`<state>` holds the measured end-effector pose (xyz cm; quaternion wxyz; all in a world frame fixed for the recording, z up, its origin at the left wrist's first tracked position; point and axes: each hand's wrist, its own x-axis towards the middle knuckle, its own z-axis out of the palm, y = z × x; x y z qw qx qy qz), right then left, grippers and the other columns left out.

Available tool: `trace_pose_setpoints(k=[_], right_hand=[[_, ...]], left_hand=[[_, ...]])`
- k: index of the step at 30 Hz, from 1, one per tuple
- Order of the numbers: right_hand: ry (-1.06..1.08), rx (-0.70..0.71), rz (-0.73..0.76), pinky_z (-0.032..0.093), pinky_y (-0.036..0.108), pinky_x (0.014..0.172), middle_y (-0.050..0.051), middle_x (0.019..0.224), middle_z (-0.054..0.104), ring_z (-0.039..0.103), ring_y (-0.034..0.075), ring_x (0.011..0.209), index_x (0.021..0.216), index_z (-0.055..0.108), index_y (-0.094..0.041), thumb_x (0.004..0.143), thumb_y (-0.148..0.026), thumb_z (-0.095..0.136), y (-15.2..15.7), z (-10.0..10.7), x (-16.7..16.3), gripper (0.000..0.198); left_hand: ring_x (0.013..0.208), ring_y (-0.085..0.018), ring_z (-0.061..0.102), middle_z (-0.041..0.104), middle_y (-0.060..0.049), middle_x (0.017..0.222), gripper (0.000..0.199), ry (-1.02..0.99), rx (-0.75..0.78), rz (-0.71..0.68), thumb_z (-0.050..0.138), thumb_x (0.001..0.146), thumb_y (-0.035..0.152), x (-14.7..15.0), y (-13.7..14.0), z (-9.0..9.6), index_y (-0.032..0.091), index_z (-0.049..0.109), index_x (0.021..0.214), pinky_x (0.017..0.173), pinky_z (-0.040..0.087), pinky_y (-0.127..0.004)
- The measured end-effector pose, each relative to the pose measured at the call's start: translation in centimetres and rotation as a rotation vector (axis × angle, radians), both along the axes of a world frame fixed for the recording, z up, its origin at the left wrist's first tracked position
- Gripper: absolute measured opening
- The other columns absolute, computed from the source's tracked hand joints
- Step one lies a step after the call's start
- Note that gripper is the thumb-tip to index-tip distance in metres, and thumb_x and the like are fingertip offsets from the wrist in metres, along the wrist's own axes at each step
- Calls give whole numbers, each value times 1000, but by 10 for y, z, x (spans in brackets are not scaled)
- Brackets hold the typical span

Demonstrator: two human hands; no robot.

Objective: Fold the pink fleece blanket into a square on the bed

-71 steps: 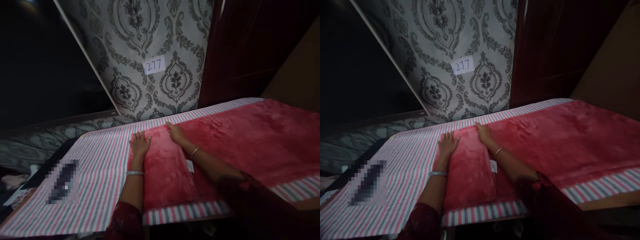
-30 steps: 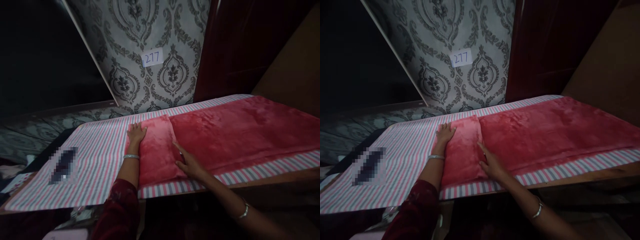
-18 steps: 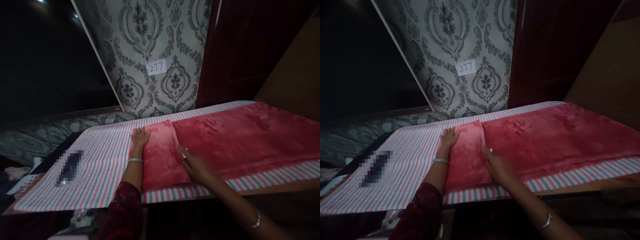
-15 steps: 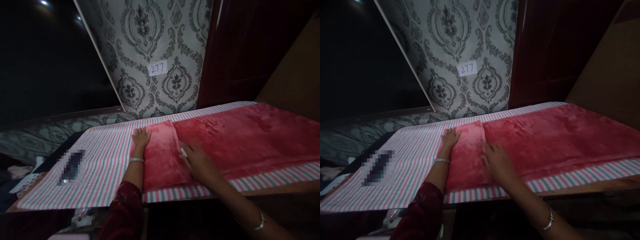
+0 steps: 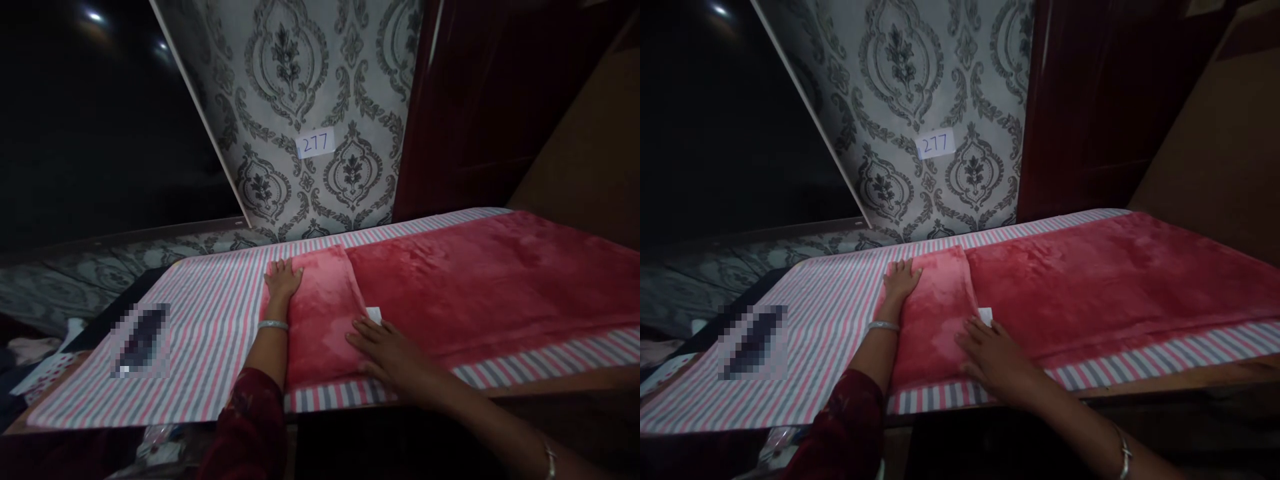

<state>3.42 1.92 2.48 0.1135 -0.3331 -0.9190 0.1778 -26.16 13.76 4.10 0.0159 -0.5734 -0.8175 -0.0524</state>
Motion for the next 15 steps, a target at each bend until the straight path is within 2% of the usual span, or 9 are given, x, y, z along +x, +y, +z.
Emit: trace_pose_setpoints(k=[2, 3, 5, 8, 11, 15], right_hand=[[122, 18, -29, 39, 52, 114, 14, 142, 60, 57, 29, 129, 144, 55, -21, 103, -40, 42, 14, 22, -14, 47], [197, 33, -60, 41, 49, 112, 15, 141, 60, 59, 28, 127, 147, 52, -19, 103, -38, 39, 24, 32, -26, 49], [281, 64, -121, 39, 46, 114, 16, 151, 51, 50, 27, 137, 154, 41, -15, 103, -35, 35, 52, 48, -57, 55], [172, 77, -250, 27, 47, 121, 18, 162, 31, 28, 28, 151, 157, 34, -9, 101, -29, 39, 98, 58, -106, 60], [52, 104, -393, 20, 51, 122, 15, 166, 24, 20, 28, 153, 159, 31, -15, 102, -29, 37, 133, 52, -136, 59], [-29, 198, -432, 16, 52, 122, 16, 164, 29, 20, 31, 153, 156, 38, -15, 103, -41, 39, 157, 18, -140, 59]], left_hand=[[153, -33, 20, 32, -11, 165, 68, -1, 10, 9, 25, 98, 55, 0, 0, -1, 22, 33, 157, 117, 27, -63], [154, -33, 20, 31, -11, 165, 68, 0, 17, 9, 25, 98, 55, 0, 0, -1, 21, 33, 157, 117, 27, -63], [154, -33, 20, 31, -11, 165, 68, 0, 30, 7, 25, 98, 55, 0, -1, -1, 22, 33, 157, 117, 26, -63], [154, -33, 20, 31, -11, 165, 67, -5, 21, 16, 26, 98, 54, 1, -2, -1, 23, 34, 157, 117, 26, -63], [154, -33, 21, 33, -11, 165, 66, 15, 36, 24, 26, 98, 55, 0, -3, -1, 23, 35, 156, 117, 26, -63], [154, -34, 20, 31, -12, 165, 68, -5, 37, 15, 25, 99, 55, -1, -3, -3, 21, 35, 156, 118, 24, -64]])
